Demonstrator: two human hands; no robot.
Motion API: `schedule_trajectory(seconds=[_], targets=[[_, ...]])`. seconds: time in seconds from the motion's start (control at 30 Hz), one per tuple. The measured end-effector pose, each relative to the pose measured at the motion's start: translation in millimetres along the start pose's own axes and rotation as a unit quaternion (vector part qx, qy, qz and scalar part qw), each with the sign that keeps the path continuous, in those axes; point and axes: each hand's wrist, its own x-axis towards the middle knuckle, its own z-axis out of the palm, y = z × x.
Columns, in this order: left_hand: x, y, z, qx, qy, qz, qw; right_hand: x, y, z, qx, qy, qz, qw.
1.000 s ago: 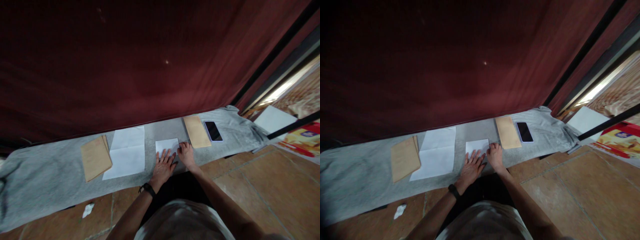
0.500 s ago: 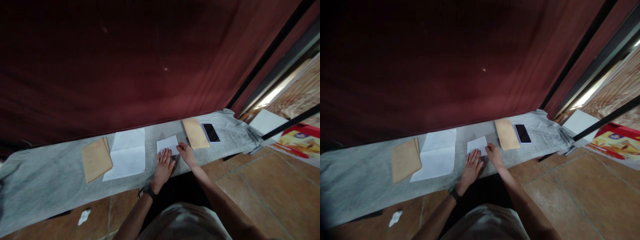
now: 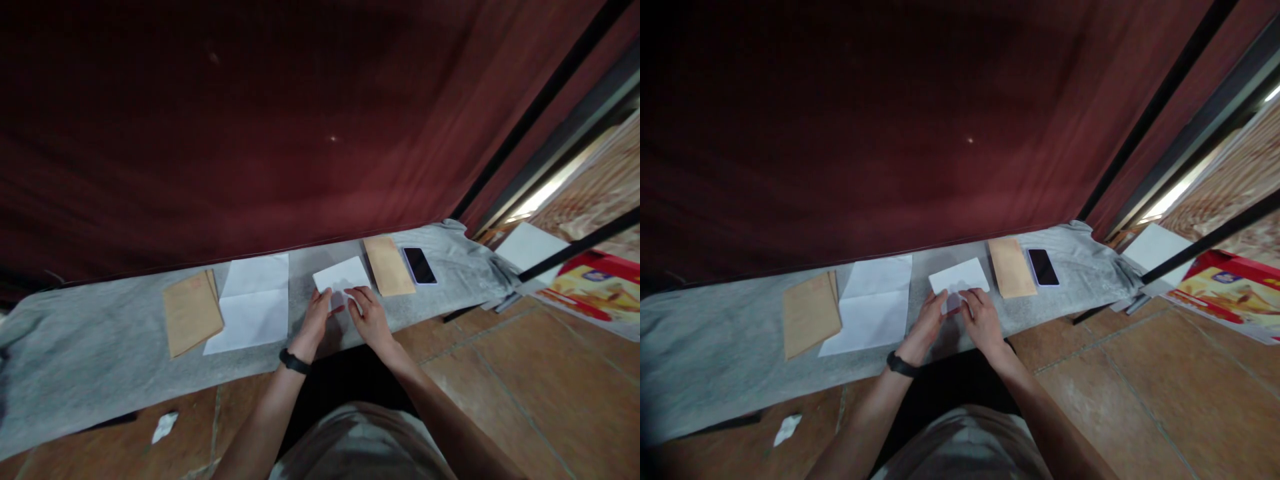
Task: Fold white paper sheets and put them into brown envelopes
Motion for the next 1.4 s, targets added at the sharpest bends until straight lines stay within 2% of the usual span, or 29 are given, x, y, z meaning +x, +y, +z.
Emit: schedule_trajectory(seconds=[0.13,0.23,0.43,0.53,0.67,0.77,0.87,0.93,1.03,1.1,1.2,1.4], targets=[[13,-21,-21.3,0.105,-0.005,-0.052,0.993,-12,42,2,-0.009,0.016,0.05,0.999],[23,-31,-30.9,0.184,0.016,-0.057,0.981,-19,59,9,-0.015,-0.004,0.038,0.999],[33,-38,-40.2,0.322,0.047,-0.024,0.945,-24,56,40,-0.072,-0.081,-0.033,0.994],[32,-41,-37.2,0.379,0.052,-0.001,0.924,-31,52,51,-0.118,-0.109,-0.051,0.986],[22,-42,-29.3,0.442,0.069,0.008,0.894,-41,51,55,-0.15,-0.138,-0.067,0.977],[10,-40,-25.6,0.524,0.096,0.017,0.846,-44,50,55,-0.16,-0.143,-0.069,0.974],[-4,-41,-23.7,0.613,0.129,0.106,0.773,-45,49,56,-0.162,-0.138,-0.066,0.975],[-13,-47,-21.8,0.63,0.104,0.198,0.743,-45,48,55,-0.164,-0.137,-0.063,0.975],[-24,-63,-19.0,0.634,0.0,0.285,0.719,-45,47,55,-0.167,-0.146,-0.068,0.973],[-30,-73,-19.6,0.642,-0.031,0.289,0.71,-45,47,55,-0.168,-0.151,-0.072,0.971],[-34,-81,-26.1,0.655,-0.027,0.278,0.702,-47,48,54,-0.168,-0.146,-0.065,0.973],[-39,-74,-39.2,0.669,-0.055,0.282,0.686,-58,59,34,-0.161,-0.154,-0.048,0.974]])
